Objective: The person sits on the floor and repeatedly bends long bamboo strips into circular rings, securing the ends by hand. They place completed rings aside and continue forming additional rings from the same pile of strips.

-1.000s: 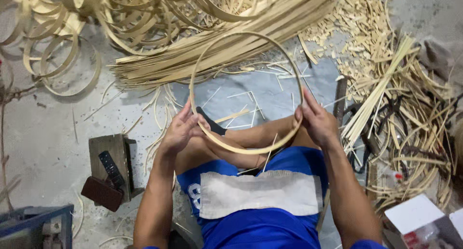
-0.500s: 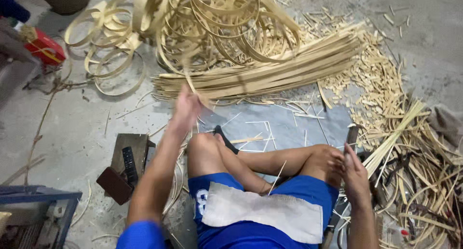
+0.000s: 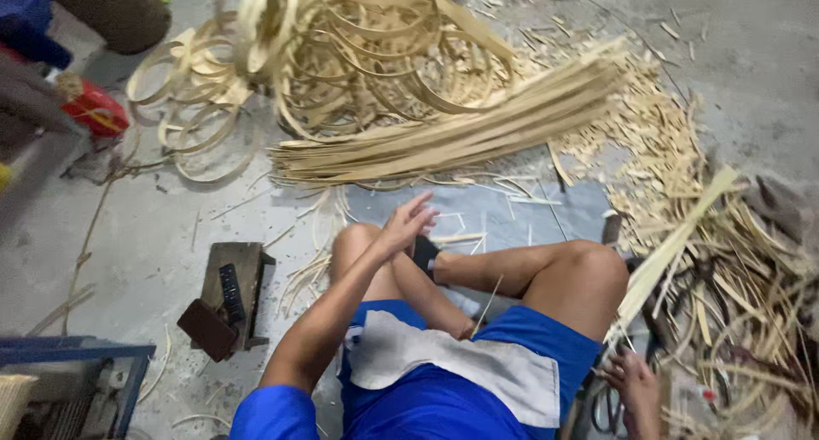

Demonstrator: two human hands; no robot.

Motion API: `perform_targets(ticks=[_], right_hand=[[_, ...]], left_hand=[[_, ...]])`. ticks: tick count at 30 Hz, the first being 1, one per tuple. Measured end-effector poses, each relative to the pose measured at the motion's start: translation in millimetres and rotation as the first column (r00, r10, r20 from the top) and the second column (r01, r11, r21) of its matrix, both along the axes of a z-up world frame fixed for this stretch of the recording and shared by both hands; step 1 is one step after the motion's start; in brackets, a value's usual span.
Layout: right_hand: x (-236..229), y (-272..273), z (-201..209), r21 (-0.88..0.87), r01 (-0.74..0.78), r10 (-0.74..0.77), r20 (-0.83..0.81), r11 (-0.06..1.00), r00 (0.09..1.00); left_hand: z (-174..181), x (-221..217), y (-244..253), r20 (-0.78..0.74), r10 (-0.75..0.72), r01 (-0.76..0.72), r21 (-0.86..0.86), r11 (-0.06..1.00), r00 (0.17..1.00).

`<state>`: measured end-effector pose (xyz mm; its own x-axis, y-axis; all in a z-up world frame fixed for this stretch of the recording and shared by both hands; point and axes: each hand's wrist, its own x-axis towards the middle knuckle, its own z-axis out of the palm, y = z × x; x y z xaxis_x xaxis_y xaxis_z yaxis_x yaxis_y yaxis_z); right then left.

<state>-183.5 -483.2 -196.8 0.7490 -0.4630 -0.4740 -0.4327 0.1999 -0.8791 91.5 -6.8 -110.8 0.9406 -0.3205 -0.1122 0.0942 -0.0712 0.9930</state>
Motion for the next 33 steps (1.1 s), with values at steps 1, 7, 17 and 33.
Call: perform_targets(ticks=[1, 7, 17, 33], right_hand=[[9, -1, -3, -0.001, -0.01, 0.01, -0.029, 1.0, 1.0], [-14, -6, -33, -0.502, -0.237, 0.176, -0.168, 0.832, 0.97], [-39, 32, -49, -0.47, -0.16, 0.154, -0.052, 0.868, 0.987], [-110, 54, 9, -0.555, -0.277, -0.019, -0.467, 0.785, 0.884]], left_hand=[[-1, -9, 0, 0.024, -0.01, 0.009, 0.065, 0.998, 1.0], [42, -36, 15, 0.229, -0.15, 0.055, 0.373, 0.926, 0.962], [117, 119, 90, 0.202, -0.012, -0.103, 0.549, 0.829, 0.979], [90, 129, -70, 0.488, -0.487, -0.482, 0.864, 0.149, 0.724]])
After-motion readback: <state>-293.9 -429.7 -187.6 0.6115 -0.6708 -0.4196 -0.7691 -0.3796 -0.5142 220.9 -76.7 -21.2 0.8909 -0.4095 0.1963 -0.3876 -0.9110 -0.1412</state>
